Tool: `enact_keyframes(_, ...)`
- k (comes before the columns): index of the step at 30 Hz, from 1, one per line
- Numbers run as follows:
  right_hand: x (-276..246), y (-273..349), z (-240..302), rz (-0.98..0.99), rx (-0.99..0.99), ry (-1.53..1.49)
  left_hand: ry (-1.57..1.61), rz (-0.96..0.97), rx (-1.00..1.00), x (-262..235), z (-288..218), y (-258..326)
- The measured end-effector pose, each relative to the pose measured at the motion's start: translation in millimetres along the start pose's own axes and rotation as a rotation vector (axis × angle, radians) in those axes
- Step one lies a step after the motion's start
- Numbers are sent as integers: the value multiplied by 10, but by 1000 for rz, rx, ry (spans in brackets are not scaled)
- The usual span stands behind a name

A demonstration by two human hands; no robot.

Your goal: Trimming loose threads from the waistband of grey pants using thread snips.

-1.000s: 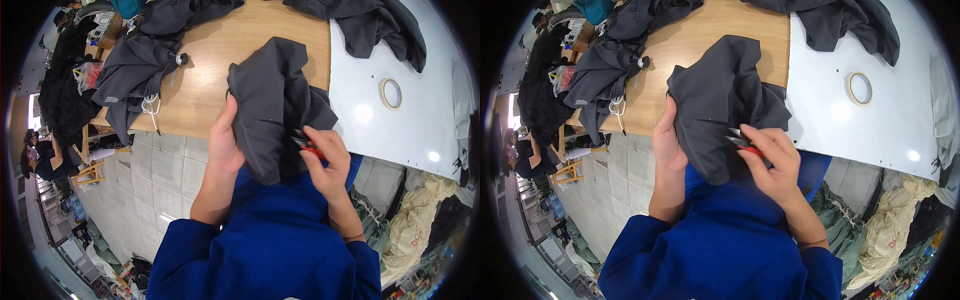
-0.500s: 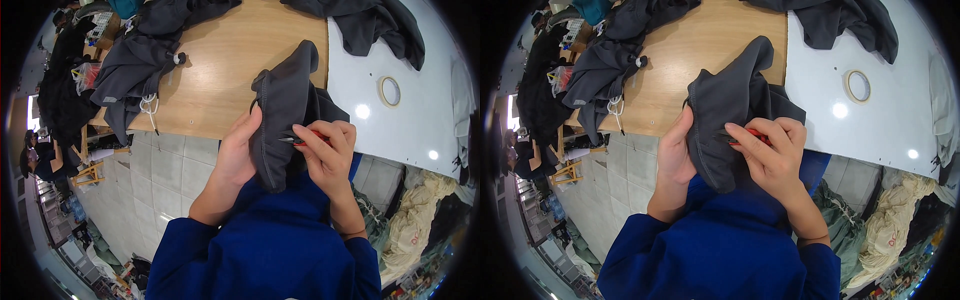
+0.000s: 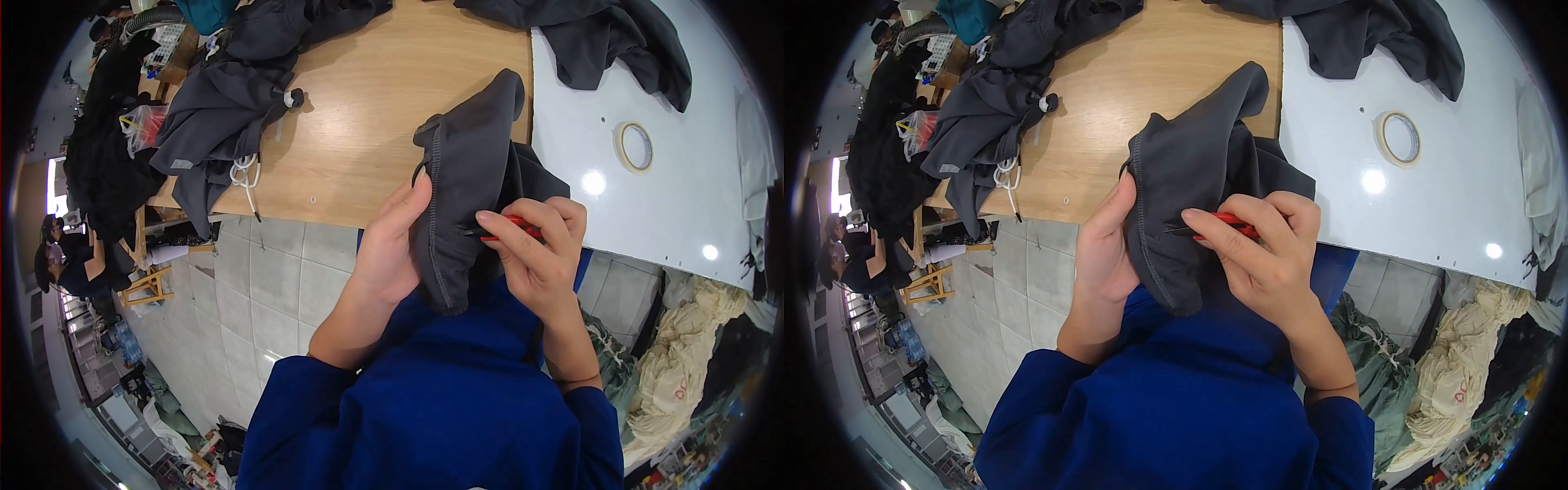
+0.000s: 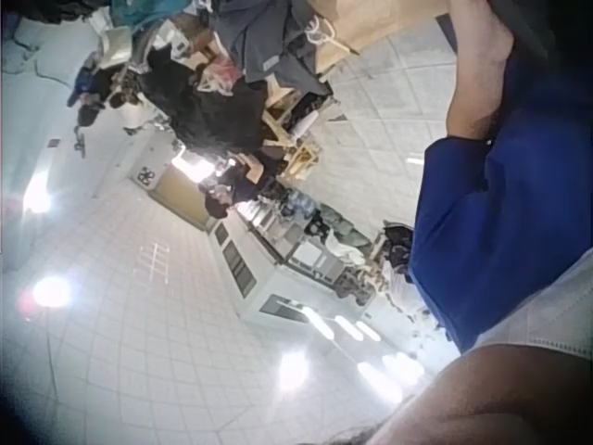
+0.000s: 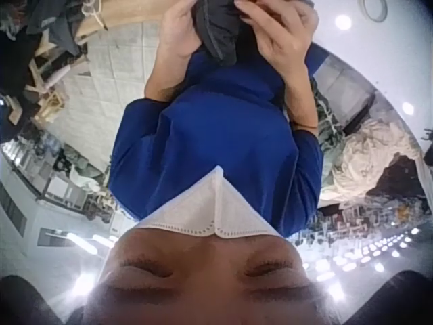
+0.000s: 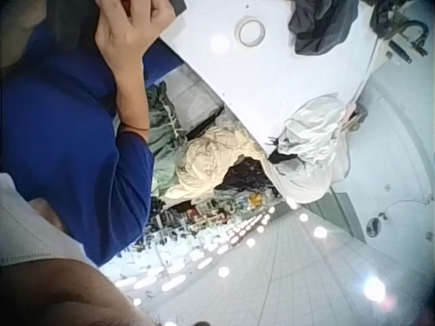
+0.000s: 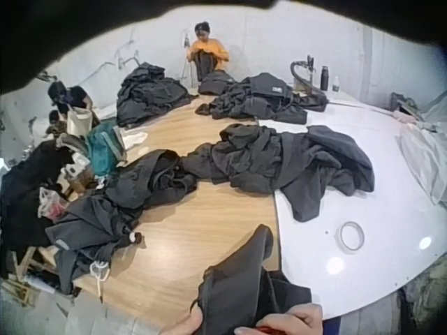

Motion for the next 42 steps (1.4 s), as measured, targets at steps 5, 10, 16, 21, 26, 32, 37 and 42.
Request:
enact_keyframes(5,-1,-16,8,-7,-15,-4,-9,-7,-9,34,5,9)
enact_keyframes(10,14,-17,0,-16,-31,-26,13,-16,-32,29,14,8)
enact_keyframes(16,25,-13,-10,-16,-21,-42,34,-14,-64,5,35,-5)
enact_keyframes(21,34,-3,-21,-10,6,-67,0,-7,-55,-48,28,-18)
enact_keyframes(26,26,51,-66,-24,67,-85,102,8,-64,-80,-46,-56)
enact_keyframes(32,49,198,-172,-10,320,-332,-211,-296,220,-513,-630,-278)
enact_keyframes(37,230,434,-358,113,565,-629,-757,-711,890,-1090,-1009,-198)
enact_keyframes(42,319,474,-403,120,636,-630,-1717,-328,983,-771,-704,1)
Point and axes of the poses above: each hand's wrist, its own y-axis away from the middle knuckle, its own x-axis out of the palm, z = x × y, the point moved 5 cm from there along -y, towards the middle knuckle, and after that the axes turned 7 degrees about -z, right-handed, at the moved point
